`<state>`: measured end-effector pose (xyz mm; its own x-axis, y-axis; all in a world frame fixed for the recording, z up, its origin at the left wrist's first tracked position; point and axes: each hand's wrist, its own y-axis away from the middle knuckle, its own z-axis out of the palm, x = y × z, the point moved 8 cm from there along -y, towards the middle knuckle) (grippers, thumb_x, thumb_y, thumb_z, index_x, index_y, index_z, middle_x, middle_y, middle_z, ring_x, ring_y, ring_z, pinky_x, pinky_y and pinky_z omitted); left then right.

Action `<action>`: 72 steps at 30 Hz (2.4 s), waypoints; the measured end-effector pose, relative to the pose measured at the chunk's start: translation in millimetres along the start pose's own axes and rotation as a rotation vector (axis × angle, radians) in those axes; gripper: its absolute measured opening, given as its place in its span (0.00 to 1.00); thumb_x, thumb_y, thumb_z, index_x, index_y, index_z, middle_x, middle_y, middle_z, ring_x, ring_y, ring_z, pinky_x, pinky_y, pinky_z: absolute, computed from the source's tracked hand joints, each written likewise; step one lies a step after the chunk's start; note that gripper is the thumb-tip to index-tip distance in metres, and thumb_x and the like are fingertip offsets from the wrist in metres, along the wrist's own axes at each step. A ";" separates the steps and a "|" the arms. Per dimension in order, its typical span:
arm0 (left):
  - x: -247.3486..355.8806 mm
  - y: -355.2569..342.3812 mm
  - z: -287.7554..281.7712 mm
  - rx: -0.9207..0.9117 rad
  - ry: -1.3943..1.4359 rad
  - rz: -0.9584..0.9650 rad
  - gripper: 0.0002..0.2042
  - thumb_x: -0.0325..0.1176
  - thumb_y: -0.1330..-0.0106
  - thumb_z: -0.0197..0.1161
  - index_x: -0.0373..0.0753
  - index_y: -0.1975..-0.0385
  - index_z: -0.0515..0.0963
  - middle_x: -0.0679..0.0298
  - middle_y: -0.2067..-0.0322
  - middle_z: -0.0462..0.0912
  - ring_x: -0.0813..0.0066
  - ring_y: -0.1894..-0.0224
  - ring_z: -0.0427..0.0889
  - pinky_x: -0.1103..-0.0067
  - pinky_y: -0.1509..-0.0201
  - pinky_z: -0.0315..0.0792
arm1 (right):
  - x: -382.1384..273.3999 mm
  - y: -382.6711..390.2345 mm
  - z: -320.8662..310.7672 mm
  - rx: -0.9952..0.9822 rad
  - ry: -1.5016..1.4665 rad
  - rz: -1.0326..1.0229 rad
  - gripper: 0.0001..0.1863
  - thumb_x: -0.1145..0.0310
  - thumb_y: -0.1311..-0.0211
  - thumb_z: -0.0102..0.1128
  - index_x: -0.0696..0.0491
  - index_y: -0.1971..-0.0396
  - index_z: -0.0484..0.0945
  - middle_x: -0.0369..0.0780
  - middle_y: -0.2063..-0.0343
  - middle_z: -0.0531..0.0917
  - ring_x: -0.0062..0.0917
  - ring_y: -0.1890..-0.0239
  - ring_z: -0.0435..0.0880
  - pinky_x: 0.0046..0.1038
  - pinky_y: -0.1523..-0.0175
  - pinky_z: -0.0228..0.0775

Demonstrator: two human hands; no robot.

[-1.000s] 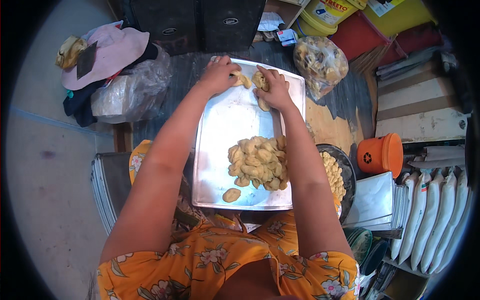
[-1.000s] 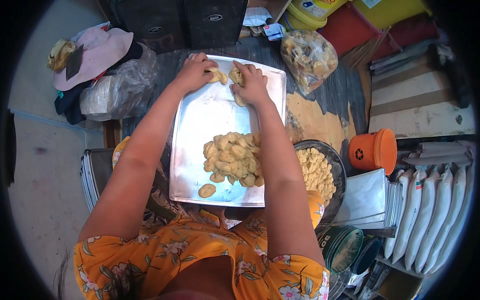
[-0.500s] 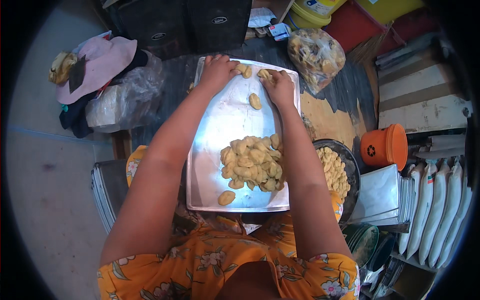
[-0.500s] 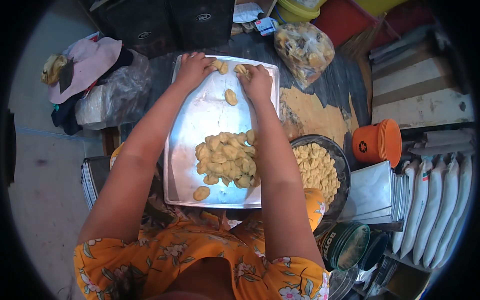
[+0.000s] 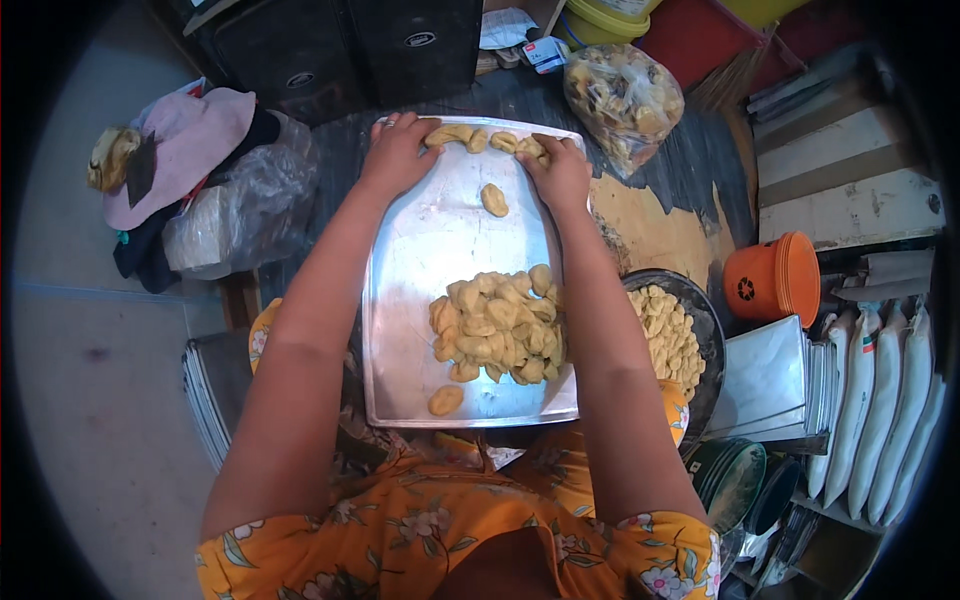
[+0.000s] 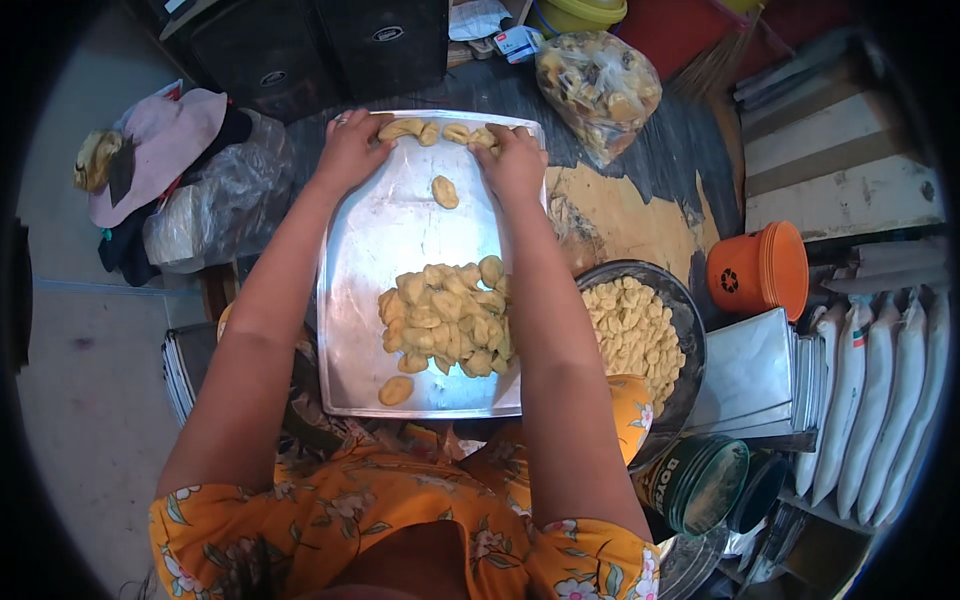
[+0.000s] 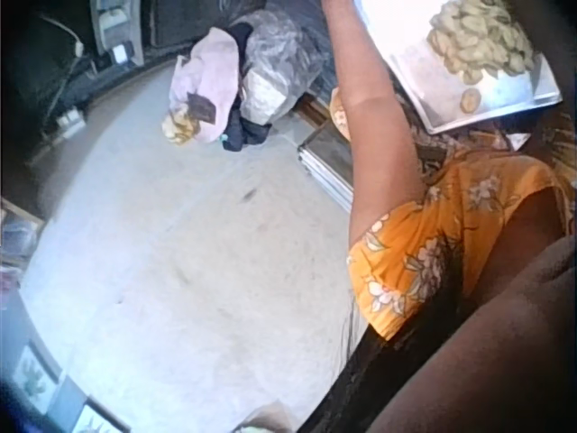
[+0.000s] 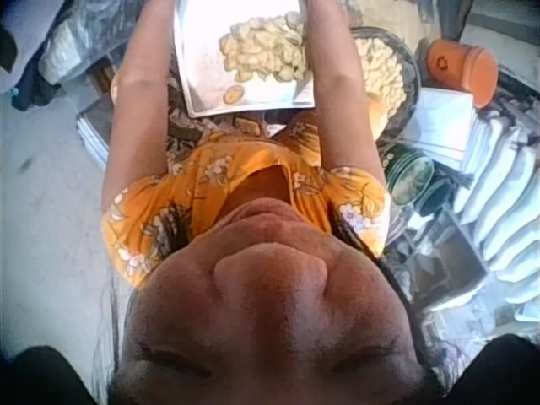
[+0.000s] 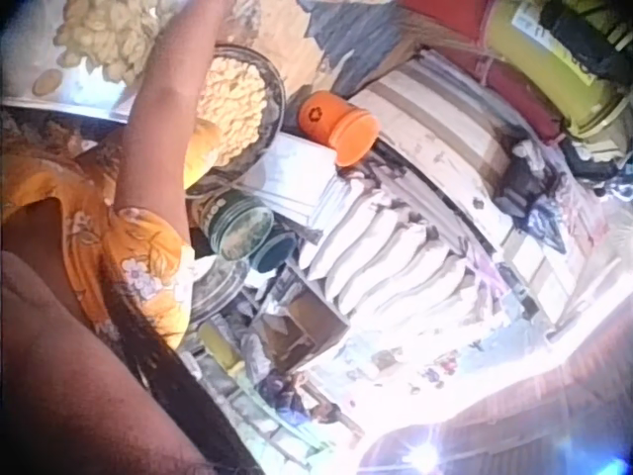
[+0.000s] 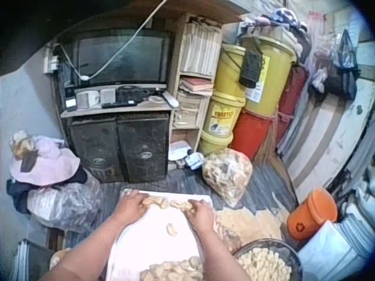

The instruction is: The person cleans metal baking trays with a cloth and scraper, mixes dough in a bowl, and arranges dough pieces in rows on the trays by hand.

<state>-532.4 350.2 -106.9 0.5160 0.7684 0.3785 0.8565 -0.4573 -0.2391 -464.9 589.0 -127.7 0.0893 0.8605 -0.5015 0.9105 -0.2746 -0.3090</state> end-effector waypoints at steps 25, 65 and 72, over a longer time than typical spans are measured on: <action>95.2 -34.9 22.8 0.114 -0.043 0.332 0.28 0.44 0.48 0.70 0.47 0.43 0.77 0.61 0.48 0.76 0.62 0.41 0.70 0.61 0.35 0.54 | 18.5 29.6 -20.8 0.026 0.057 0.026 0.24 0.55 0.50 0.69 0.47 0.53 0.76 0.40 0.54 0.76 0.39 0.47 0.70 0.45 0.43 0.55; 6.6 48.1 -6.6 0.069 -0.071 0.273 0.13 0.38 0.40 0.65 0.41 0.58 0.81 0.61 0.57 0.77 0.61 0.47 0.74 0.65 0.42 0.65 | -5.1 30.2 -11.8 -0.267 0.071 0.011 0.17 0.68 0.49 0.66 0.50 0.56 0.81 0.48 0.57 0.80 0.43 0.53 0.80 0.39 0.47 0.73; -2.3 51.5 -13.1 0.190 -0.044 0.193 0.15 0.33 0.40 0.62 0.43 0.52 0.78 0.61 0.51 0.76 0.60 0.44 0.72 0.63 0.41 0.63 | -115.2 27.5 24.8 -0.356 -0.303 -0.203 0.15 0.69 0.48 0.65 0.53 0.59 0.80 0.48 0.56 0.78 0.43 0.57 0.81 0.35 0.51 0.74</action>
<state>-489.3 319.0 -108.3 0.6648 0.6960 0.2712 0.7230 -0.5083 -0.4678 -460.1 471.7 -98.5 -0.1764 0.7035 -0.6885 0.9832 0.0934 -0.1565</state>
